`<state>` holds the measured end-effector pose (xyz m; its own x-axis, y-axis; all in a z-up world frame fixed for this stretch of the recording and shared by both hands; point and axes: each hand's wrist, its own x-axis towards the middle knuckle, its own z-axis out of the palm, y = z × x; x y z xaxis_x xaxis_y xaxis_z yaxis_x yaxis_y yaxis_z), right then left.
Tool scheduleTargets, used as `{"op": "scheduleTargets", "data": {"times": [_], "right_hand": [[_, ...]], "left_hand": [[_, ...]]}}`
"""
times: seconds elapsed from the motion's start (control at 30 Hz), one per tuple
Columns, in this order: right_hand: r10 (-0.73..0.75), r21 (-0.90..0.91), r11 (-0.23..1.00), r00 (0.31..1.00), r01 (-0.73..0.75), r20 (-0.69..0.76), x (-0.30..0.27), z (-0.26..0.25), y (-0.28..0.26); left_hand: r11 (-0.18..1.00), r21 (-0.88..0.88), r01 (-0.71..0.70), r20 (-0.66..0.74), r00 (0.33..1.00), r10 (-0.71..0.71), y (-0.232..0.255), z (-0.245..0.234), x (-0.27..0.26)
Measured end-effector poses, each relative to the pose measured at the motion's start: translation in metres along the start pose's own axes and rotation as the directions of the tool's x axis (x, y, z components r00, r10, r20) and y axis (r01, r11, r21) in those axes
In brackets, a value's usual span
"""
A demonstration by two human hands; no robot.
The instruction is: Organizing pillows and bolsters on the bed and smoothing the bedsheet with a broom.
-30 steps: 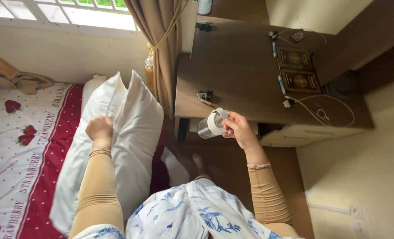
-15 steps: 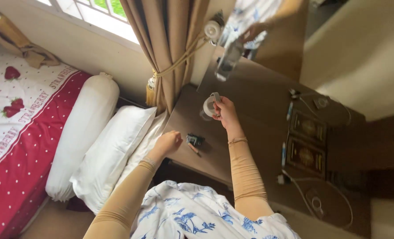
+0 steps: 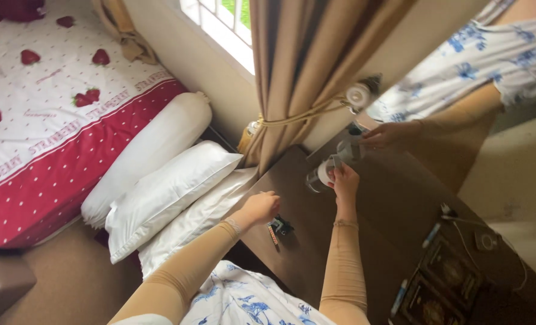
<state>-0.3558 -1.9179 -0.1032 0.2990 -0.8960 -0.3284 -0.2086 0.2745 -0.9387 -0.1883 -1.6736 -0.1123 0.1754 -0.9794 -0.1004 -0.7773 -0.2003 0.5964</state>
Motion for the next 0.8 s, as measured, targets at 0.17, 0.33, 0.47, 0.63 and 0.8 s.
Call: {"op": "scheduleTargets", "data": {"times": [0.17,0.33,0.47,0.63,0.8], "right_hand": [[-0.203,-0.399,0.898,0.979,0.184,-0.007,-0.022,0.009,0.005],[-0.850,-0.921,0.141,0.522,0.363,0.075,-0.075,0.069,0.011],[-0.683,-0.554,0.527,0.709,0.644,0.175,-0.161,0.193,0.034],[-0.373,-0.315,0.713,0.719,0.626,0.586,-0.302,0.360,0.071],[-0.122,-0.351,0.827,0.749,0.439,0.651,-0.392,0.519,0.127]], "left_hand": [[0.995,-0.081,-0.065,-0.084,0.995,0.059,0.004,-0.008,-0.005],[0.987,-0.100,-0.125,-0.252,0.963,0.096,-0.022,-0.036,-0.037],[0.973,-0.226,-0.052,-0.344,0.939,-0.029,-0.080,-0.071,-0.118],[0.933,-0.336,0.128,-0.422,0.865,-0.271,-0.192,-0.081,-0.250],[0.897,-0.354,0.263,-0.424,0.810,-0.405,-0.304,-0.141,-0.427]]}}
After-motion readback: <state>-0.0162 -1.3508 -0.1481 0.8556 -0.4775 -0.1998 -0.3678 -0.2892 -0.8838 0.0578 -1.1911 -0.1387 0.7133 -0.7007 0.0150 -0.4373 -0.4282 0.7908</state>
